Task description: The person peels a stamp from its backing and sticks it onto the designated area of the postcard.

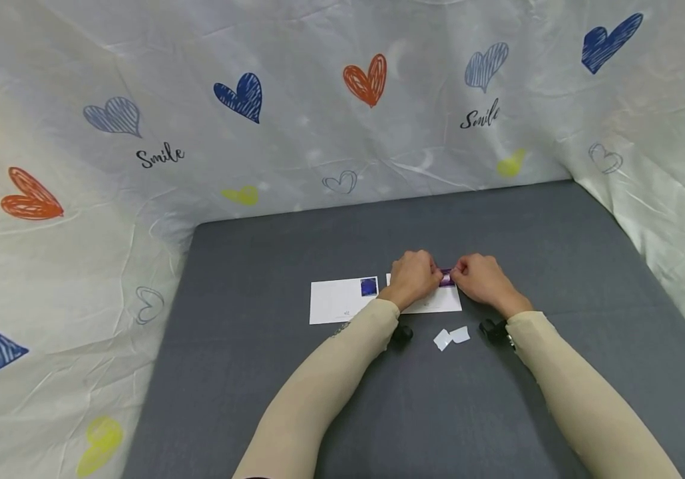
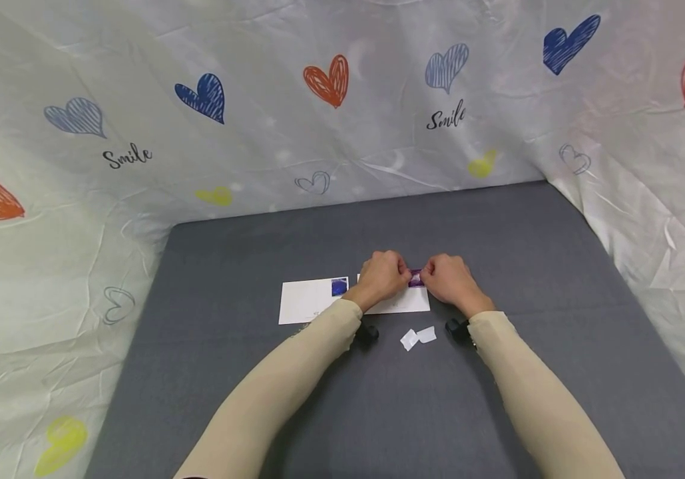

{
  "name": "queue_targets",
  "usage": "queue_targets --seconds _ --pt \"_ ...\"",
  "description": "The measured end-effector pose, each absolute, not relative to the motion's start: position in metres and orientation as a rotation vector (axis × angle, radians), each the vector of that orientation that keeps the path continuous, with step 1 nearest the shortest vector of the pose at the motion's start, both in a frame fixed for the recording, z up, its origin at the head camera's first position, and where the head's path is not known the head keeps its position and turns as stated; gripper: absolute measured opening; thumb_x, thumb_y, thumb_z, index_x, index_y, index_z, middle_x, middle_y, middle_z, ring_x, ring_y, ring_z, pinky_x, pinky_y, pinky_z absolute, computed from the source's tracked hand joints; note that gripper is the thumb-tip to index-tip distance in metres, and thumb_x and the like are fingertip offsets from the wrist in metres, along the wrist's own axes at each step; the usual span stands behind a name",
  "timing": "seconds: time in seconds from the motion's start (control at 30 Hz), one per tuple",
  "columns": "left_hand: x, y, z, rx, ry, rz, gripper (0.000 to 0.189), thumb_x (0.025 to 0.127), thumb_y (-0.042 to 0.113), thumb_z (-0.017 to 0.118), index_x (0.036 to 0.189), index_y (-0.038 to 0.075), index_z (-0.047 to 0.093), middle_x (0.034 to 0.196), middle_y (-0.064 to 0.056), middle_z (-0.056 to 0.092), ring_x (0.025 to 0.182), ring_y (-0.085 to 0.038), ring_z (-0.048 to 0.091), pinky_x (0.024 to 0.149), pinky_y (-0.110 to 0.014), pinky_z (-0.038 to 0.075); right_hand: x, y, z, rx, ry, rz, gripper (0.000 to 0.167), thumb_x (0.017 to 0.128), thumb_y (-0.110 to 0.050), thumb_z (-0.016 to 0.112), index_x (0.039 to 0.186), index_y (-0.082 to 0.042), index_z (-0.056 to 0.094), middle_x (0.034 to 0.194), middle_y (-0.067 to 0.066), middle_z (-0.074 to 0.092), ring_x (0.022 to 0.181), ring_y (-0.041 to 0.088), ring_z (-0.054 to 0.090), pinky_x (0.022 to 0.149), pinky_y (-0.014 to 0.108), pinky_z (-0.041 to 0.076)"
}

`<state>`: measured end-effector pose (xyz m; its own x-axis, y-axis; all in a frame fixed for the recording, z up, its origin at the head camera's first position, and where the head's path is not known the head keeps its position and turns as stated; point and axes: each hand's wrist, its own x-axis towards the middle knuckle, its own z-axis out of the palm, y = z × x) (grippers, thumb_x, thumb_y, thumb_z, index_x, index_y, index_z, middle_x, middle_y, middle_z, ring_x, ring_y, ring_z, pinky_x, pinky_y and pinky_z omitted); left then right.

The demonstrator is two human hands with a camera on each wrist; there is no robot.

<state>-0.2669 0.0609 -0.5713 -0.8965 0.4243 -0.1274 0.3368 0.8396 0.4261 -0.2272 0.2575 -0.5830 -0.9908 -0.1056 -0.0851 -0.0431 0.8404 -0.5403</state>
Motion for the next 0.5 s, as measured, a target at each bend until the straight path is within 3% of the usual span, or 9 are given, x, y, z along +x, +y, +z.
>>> queue_targets --seconds 0.5 --pt "-0.261 0.062 -0.562 0.582 2.832 0.594 0.038 0.093 0.029 0.072 0.057 0.025 0.061 0.056 0.011 0.056 0.059 -0.012 0.058 0.065 -0.037 0.045 -0.220 0.250 -0.569 -0.118 2.947 -0.886 0.019 0.092 -0.023 0.065 0.076 -0.015 0.070 0.071 0.001 0.067 0.068 0.023 0.062 0.062 0.036 0.046"
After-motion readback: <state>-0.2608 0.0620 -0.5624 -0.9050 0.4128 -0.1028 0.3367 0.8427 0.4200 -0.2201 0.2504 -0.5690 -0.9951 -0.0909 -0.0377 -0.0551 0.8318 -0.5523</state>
